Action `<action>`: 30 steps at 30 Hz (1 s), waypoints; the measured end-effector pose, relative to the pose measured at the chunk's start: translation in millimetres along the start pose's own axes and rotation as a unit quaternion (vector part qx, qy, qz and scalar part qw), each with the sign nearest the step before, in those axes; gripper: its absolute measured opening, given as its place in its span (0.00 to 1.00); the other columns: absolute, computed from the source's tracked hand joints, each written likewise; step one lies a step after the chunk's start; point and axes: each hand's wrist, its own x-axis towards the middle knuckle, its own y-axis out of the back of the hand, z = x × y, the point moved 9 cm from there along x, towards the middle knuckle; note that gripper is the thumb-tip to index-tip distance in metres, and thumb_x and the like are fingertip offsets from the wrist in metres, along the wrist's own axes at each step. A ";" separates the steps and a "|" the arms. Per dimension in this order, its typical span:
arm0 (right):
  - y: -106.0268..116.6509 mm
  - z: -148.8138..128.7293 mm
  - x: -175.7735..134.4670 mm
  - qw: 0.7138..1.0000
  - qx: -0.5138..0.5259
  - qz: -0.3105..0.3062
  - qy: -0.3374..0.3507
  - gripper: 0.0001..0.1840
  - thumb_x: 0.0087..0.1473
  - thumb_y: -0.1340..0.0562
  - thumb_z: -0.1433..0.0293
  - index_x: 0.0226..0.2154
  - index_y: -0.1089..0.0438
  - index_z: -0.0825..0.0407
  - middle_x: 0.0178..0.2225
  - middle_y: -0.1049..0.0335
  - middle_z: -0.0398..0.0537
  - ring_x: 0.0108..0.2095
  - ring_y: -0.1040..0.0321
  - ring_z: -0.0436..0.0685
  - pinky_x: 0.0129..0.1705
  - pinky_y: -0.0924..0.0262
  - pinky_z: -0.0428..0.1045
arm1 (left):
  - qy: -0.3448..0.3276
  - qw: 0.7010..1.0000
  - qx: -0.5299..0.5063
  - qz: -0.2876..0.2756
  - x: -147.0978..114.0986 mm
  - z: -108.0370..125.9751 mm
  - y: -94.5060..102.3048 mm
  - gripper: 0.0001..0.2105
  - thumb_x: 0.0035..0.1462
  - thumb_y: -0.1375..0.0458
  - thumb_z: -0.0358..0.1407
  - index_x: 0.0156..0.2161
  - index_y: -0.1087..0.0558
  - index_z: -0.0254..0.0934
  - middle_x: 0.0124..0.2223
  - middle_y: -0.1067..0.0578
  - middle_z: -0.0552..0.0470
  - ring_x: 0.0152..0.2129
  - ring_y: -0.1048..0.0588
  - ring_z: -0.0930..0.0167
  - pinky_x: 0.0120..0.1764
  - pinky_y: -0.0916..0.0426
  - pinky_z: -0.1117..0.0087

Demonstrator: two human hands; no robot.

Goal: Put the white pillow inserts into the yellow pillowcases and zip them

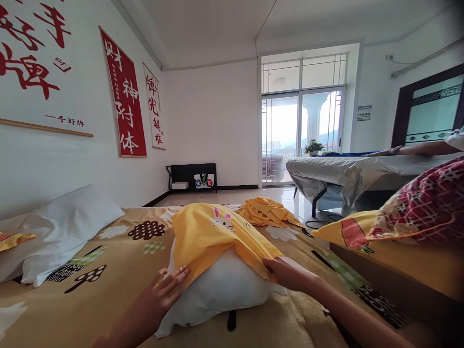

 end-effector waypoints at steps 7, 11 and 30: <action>-4.6 -4.6 3.7 1.000 0.016 0.006 0.011 0.07 0.50 0.45 0.73 0.29 0.31 0.51 0.23 0.39 0.42 0.22 0.54 0.49 0.26 0.63 0.47 | 0.012 0.999 -0.033 -0.005 -2.4 -5.2 -10.7 0.38 0.45 0.53 0.17 0.62 0.41 0.43 0.65 0.41 0.50 0.57 0.35 0.65 0.54 0.38 0.62; -6.0 -5.7 4.6 1.000 0.026 0.006 0.013 0.06 0.49 0.44 0.73 0.28 0.31 0.51 0.23 0.40 0.42 0.23 0.54 0.49 0.26 0.63 0.47 | 0.019 0.998 -0.039 -0.037 -3.5 -6.9 -25.2 0.41 0.42 0.53 0.17 0.64 0.43 0.44 0.65 0.43 0.49 0.58 0.36 0.63 0.54 0.36 0.60; -13.4 9.9 6.8 0.997 0.080 0.007 0.000 0.06 0.42 0.45 0.77 0.25 0.35 0.51 0.23 0.41 0.40 0.23 0.53 0.48 0.26 0.62 0.46 | -0.021 0.998 -0.060 0.011 18.3 -1.3 -27.2 0.33 0.58 0.51 0.24 0.67 0.53 0.45 0.63 0.40 0.48 0.58 0.36 0.66 0.52 0.35 0.68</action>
